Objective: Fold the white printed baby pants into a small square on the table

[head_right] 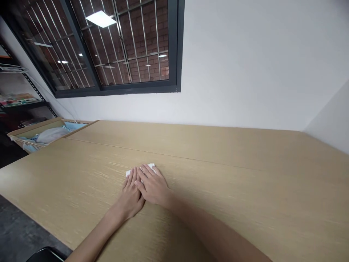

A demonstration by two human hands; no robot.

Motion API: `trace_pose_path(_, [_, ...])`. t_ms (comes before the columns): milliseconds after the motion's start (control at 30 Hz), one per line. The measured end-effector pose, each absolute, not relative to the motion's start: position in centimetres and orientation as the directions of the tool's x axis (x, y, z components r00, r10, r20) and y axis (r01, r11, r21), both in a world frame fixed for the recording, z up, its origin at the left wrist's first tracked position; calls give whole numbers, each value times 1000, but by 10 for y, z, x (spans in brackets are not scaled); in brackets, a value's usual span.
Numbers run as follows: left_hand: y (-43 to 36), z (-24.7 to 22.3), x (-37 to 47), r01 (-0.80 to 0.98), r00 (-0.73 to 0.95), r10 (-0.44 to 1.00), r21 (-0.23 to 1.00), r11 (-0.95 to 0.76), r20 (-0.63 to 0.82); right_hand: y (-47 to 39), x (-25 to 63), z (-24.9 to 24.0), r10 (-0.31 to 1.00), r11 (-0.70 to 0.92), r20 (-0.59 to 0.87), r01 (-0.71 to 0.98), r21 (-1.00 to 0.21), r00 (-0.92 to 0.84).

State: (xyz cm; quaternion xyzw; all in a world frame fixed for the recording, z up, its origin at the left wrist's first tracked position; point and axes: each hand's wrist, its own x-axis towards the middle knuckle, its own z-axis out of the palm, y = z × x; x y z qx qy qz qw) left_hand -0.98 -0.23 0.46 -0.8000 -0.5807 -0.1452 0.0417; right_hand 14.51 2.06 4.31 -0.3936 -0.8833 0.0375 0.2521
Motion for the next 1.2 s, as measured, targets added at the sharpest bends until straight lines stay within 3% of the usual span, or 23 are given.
trace_pose_path(267, [-5, 5, -21, 951, 278, 926, 61, -303, 254, 31, 158, 42, 772, 636, 275, 702, -320, -574])
trace_pose_path(500, [9, 54, -17, 938, 308, 951, 159, -309, 34, 41, 174, 46, 732, 653, 188, 594, -470, -655])
trace_pose_path(700, [23, 82, -19, 929, 327, 945, 190, -317, -20, 47, 183, 56, 722, 614, 103, 564, -552, -685])
trace_pose_path(933, [23, 79, -22, 931, 327, 945, 168, -323, 2, 45, 184, 58, 719, 639, 150, 560, -527, -678])
trace_pose_path(1100, [22, 63, -22, 909, 333, 932, 213, -358, 145, 47, 181, 51, 709, 684, 272, 541, -489, -650])
trace_pose_path(1200, [24, 58, -28, 884, 298, 925, 297, -361, 238, 51, 181, 45, 725, 678, 385, 494, -545, -570])
